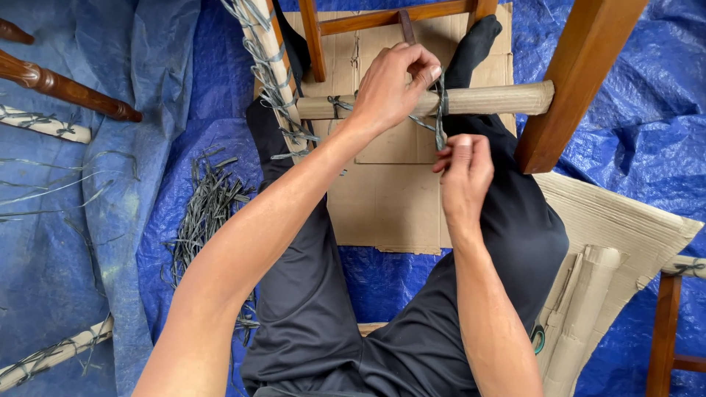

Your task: Weaving plastic strips around a wooden furniture frame to create a seat or surface.

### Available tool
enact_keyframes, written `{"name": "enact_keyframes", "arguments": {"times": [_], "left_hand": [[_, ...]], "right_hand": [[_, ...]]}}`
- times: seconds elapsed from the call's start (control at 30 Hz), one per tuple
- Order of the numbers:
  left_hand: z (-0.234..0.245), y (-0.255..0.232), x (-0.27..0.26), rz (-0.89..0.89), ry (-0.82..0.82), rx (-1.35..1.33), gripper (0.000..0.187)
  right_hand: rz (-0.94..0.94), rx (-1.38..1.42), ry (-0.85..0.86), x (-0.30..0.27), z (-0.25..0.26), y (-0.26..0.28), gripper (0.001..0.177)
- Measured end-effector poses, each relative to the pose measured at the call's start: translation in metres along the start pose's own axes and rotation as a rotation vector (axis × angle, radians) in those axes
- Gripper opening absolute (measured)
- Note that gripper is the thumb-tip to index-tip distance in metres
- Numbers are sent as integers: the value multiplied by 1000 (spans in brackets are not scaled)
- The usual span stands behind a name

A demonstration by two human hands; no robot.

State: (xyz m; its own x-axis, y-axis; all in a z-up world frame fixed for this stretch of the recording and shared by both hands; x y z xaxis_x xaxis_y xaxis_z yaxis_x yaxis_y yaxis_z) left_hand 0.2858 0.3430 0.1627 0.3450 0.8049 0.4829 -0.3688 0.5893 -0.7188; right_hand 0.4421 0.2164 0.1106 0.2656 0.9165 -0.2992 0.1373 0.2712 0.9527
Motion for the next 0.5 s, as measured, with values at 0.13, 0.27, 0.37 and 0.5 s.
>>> {"name": "enact_keyframes", "arguments": {"times": [0.13,0.27,0.37,0.5], "left_hand": [[24,-26,-16,-203,-97,1,13],[44,-53,-58,-87,-144,-35,11],[45,-53,-118,39,-162,-62,10],[46,-55,-182,186,-173,-99,10]], "right_hand": [[64,51,-84,13,11,-5,17],[-85,253,-109,25,22,-17,14],[-133,269,-95,25,17,-18,12],[-48,176,-105,25,10,-27,8]]}}
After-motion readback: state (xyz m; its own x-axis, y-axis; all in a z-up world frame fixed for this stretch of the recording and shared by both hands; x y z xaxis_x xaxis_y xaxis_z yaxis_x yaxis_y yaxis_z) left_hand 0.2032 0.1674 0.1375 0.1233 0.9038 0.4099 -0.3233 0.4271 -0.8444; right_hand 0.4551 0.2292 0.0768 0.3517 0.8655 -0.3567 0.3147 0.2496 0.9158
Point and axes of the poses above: each hand's wrist, its own x-axis towards the middle knuckle, its own z-axis out of the back of the hand, y = z × x, the point moved 2 cm from there along x, towards the middle knuckle, and after that the axes turned 15 degrees about -z, right-handed, at the moved point
